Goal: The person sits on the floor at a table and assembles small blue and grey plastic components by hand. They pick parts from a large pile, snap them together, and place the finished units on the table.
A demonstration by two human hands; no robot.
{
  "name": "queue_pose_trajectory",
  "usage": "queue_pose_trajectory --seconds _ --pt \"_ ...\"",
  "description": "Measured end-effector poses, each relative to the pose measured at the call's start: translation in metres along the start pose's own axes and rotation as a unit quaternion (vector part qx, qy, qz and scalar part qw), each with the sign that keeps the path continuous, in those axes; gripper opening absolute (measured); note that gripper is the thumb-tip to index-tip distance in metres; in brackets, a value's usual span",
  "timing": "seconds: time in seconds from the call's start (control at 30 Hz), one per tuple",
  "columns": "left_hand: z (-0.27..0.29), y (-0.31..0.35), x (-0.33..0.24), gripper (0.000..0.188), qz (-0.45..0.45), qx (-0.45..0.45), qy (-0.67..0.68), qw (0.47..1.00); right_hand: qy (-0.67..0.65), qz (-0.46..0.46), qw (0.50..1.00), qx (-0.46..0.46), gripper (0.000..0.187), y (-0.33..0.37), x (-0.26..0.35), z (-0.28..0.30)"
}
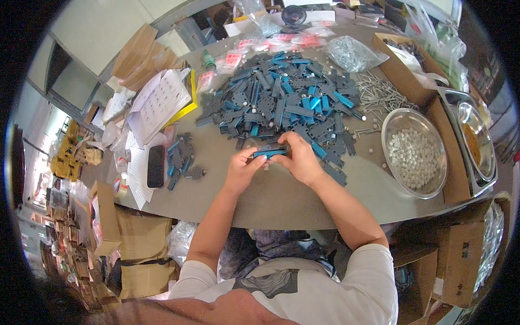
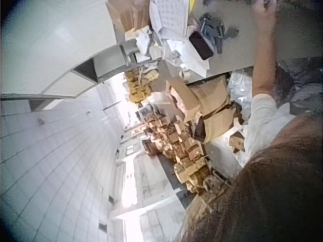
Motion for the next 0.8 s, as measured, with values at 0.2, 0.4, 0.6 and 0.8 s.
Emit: queue_pose_trajectory --seconds 0.2,0.4,0.6,0.8 --pt "0.004 0.002 -0.005 0.025 0.051 -0.004 0.079 0.996 0.026 0.024 0.992 0.118 0.033 0.001 -0.005 -0.01" --pt "0.007 0.004 0.004 0.023 0.083 0.028 0.148 0.985 0.036 0.098 0.989 0.107 0.037 0.006 0.016 -0.012" --pt "0.021 0.003 -0.001 0.023 0.055 -0.025 0.103 0.993 0.069 0.096 0.991 0.068 0.031 0.004 0.007 -0.011" --pt "0.184 0.044 -0.05 0.024 -0.138 -0.447 -0.295 0.833 0.301 0.105 0.943 -0.092 0.03 -0.013 0.002 0.053"
Point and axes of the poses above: each hand's wrist, its own y-axis away from the middle knuckle, its own z-axis out of the back of the hand, x = y × z, the point moved 10 cm from there along -y, towards the middle knuckle, and after that the axes turned 5 degrees about -x, right-handed, at the moved point
